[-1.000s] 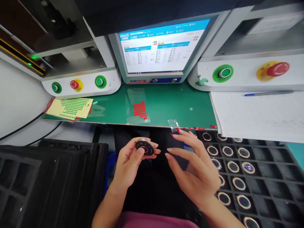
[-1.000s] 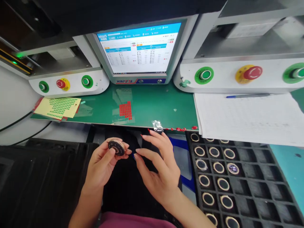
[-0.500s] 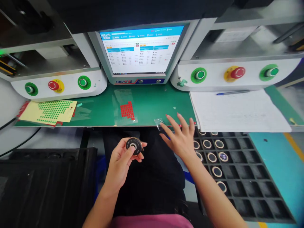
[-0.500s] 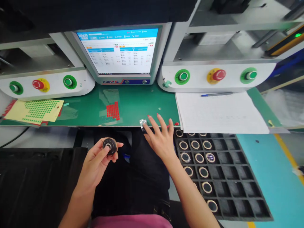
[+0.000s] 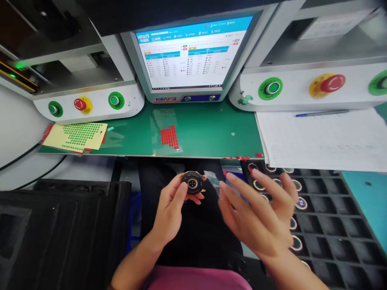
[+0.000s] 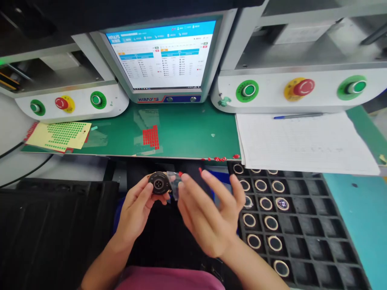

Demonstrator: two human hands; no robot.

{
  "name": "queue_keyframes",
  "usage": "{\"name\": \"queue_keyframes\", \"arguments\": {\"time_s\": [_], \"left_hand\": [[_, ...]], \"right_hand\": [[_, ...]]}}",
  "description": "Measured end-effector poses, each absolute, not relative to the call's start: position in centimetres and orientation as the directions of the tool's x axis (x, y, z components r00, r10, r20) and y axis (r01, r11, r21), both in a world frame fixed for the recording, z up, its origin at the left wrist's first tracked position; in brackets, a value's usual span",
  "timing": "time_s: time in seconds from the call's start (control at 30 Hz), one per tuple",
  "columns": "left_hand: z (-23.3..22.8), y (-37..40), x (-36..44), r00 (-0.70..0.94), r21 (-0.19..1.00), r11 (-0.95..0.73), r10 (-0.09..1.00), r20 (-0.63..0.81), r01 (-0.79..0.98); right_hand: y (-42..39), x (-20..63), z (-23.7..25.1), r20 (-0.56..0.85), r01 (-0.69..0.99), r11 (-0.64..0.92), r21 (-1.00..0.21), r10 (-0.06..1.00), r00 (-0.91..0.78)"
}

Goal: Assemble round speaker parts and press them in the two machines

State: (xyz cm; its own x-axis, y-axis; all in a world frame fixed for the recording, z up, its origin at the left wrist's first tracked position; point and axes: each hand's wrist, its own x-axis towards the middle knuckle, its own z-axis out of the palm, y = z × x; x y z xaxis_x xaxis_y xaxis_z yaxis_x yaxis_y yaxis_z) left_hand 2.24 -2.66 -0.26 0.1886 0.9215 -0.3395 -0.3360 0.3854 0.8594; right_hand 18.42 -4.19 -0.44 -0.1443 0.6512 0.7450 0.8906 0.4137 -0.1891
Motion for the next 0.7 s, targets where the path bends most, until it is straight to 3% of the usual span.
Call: {"name": "queue_keyframes", "arguments": {"time_s": [0.13,0.33,0.7], "left_hand": [[0.0,-3.4,3.2,0.17,0.899,0.316,0.946,-0.275,-0.304],[0.1,-4.3,3.6,0.152,0.932,0.24,0.967,-0.205,-0.272],[-0.1,-4.1,3.9,0.152,0.914,0.27,0.96,-0.233,-0.304]], "right_hand": [[-4.8,17.0,-0.7,0.776,0.902,0.419,-0.108,0.603,-0.187],[-4.4,16.2,-1.2,0.799,0.914,0.383,-0.134,0.588,-0.13],[-5.2,17.1,-1.4,0.763,0.881,0.465,-0.089,0.6,-0.24]]}}
